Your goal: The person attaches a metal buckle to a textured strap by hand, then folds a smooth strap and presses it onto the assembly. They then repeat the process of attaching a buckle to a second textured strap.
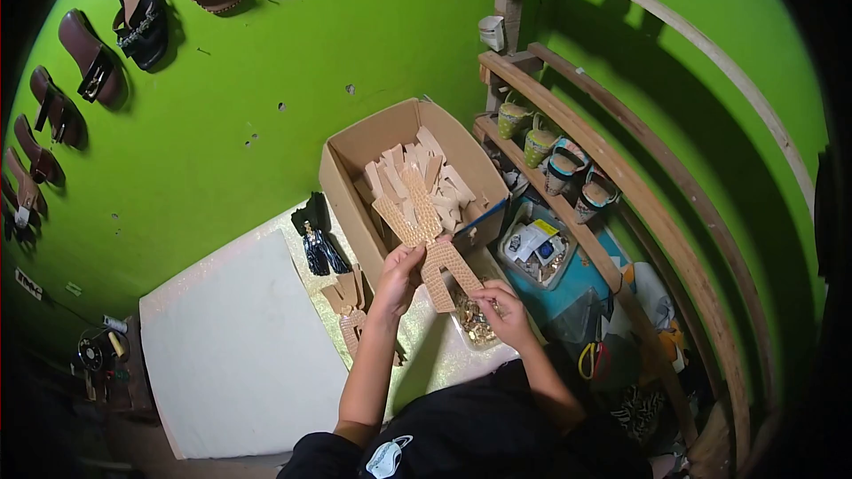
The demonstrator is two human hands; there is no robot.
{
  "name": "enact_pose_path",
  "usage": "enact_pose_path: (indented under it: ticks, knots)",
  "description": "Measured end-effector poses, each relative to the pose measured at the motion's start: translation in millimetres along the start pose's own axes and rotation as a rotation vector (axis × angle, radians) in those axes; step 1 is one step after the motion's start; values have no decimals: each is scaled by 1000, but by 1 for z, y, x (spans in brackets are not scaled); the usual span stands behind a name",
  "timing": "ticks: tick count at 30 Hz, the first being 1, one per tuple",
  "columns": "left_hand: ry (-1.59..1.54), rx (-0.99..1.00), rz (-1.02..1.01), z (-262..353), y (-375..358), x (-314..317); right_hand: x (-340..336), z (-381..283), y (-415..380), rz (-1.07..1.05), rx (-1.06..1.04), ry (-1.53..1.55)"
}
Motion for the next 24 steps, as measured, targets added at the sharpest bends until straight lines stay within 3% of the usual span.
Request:
enact_pose_path:
  ticks: [6,15,17,24]
  knots:
    - [15,-28,-134,-7,-17,15,-11,-16,-18,-10,-31,80]
    - [340,-17,-19,-47,-30,-2,-15,-5,-31,33,71,171]
    - [372,77,116,-58,-34,-6,-18,6,-34,63,70,152]
    - [450,0,205,-123,-55,-43,-30,42,-49,86,241,94]
Point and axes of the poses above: each hand's wrist, its own y-axis towards the middle knuckle, its own x-axis out of the palm, z = x × y, the point moved 4 cm from there along y, towards the middle knuckle, and after that the axes turned 4 degrees about z, right-handed, at the moved point
